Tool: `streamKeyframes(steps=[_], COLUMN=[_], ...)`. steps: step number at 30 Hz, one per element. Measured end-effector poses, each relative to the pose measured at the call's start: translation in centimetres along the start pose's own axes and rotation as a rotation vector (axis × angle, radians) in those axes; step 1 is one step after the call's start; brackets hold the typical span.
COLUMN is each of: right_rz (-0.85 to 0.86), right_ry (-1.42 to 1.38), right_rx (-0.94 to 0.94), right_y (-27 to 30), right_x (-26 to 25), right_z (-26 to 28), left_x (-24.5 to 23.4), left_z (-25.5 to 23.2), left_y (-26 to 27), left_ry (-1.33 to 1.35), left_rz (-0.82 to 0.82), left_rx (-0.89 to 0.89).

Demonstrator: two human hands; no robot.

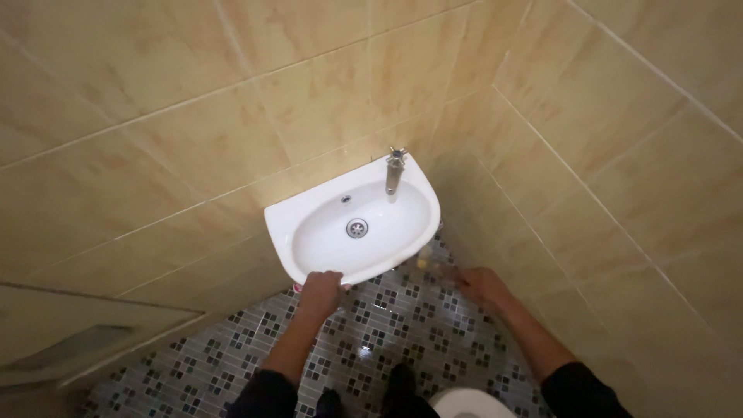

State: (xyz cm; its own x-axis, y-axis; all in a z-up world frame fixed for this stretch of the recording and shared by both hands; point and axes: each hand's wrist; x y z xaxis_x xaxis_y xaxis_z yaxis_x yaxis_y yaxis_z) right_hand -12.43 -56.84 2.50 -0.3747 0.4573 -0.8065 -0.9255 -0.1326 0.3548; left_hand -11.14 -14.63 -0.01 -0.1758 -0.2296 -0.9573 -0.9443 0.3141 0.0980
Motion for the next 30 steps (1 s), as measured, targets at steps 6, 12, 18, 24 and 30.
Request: streamKeyframes(steps=[6, 12, 18, 24, 30], right_rz=[-0.139, -0.137, -0.254, -0.257, 0.055], right_ry=[-0.007, -0.006, -0.098, -0.059, -0.101], right_rx=[0.074, -0.183, -0.372, -0.27, -0.65], right_y=[-5.0, -10.1, -17.6, -21.2, -27.2], right_x=[-4.4, -7.5, -10.1, -11.7, -13.4], right_z=[-4.9, -3.7, -1.2, 2.5, -3.6], left_x=[-1.2, -2.2, -3.9, -3.8, -4.0], left_z=[-3.7, -4.1, -5.2, -5.4, -5.2], left_y=[-0.2, -0.5, -0.4, -0.7, -1.0], left_ry=[-0.136, -0.133, -0.075, -0.037, -0.099], left_rz=[0.107, 0.189, 0.249, 0.246, 0.261], left_rx=[-0.121, -0.186, -0.261, -0.3, -0.296])
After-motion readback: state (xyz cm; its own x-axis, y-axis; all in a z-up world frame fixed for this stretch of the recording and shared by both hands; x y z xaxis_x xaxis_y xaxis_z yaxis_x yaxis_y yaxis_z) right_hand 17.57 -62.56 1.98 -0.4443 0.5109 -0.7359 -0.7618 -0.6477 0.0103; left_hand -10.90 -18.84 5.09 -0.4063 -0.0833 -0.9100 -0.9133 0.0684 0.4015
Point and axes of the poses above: each hand's wrist, its own y-axis away from the middle knuckle, its own x-axis out of the palm, z = x × y, and after that the axes turned 3 degrees about -z, right-handed
